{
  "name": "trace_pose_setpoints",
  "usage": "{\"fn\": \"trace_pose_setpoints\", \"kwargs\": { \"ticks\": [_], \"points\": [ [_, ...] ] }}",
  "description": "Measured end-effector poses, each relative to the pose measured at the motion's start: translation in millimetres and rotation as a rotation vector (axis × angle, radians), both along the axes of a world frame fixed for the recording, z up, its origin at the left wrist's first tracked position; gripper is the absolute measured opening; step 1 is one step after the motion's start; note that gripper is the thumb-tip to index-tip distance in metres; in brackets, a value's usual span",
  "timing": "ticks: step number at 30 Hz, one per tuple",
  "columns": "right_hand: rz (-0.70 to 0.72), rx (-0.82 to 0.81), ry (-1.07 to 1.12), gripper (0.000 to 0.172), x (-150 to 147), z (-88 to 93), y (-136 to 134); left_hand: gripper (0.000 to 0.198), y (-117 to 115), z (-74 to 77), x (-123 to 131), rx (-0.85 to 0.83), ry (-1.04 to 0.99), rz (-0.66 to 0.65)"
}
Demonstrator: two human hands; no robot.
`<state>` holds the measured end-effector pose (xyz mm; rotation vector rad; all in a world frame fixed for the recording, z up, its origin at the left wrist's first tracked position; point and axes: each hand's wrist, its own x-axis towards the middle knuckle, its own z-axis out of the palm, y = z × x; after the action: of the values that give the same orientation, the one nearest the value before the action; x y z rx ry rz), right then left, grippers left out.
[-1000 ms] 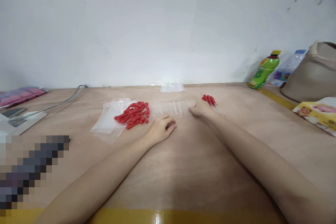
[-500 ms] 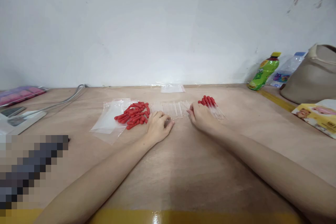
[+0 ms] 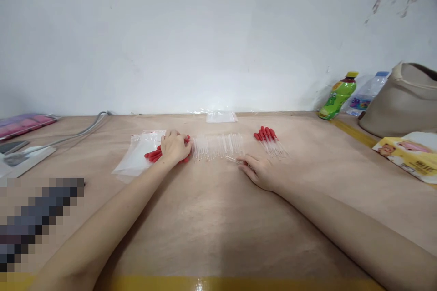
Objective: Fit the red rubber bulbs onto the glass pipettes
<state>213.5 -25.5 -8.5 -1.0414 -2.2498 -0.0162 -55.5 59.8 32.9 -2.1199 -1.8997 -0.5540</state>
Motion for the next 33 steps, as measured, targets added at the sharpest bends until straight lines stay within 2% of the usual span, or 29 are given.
{"fn": "trace_pose_setpoints", "kwargs": {
  "ticks": [5,12,16,19,22,25,28,30,33],
  "points": [
    [0.021,-0.016,0.0,0.023,1.2,-2.8,2.3,0.024,2.5,0.3,3.1,-0.006,0.048,-0.002],
    [0.043,-0.006,0.009,0.022,1.1,-3.4,3.2,0.028,1.5,-0.5,3.9,-0.045,0.081,0.038],
    [0.034,0.008,0.017,0.024,0.3,-3.8,3.3,0.022,1.2,0.7,1.1,-0.01,0.031,-0.008],
    [0.024,0.032,0.0,0.024,0.2,-3.9,3.8,0.017,-7.2,3.4,3.0,0.046,-0.126,-0.147],
    [0.0,0.068,-0.037,0.022,0.3,-3.4,4.2,0.025,-24.0,2.6,12.3,0.121,-0.372,-0.348],
    [-0.036,0.101,-0.079,0.02,0.1,-2.6,4.0,0.025,-41.1,-8.4,27.3,0.042,-0.534,-0.535],
    [-0.077,0.139,-0.073,0.019,-0.3,-2.7,3.7,0.016,-50.5,-26.5,39.9,-0.12,-0.774,-0.515],
    [-0.101,0.163,-0.057,0.019,-0.6,-3.0,3.8,0.019,-52.1,-36.4,43.6,-0.226,-0.895,-0.529],
    [-0.104,0.179,-0.046,0.02,-1.6,-2.9,3.9,0.023,-51.7,-42.3,43.7,-0.285,-0.949,-0.581]
  ]
}}
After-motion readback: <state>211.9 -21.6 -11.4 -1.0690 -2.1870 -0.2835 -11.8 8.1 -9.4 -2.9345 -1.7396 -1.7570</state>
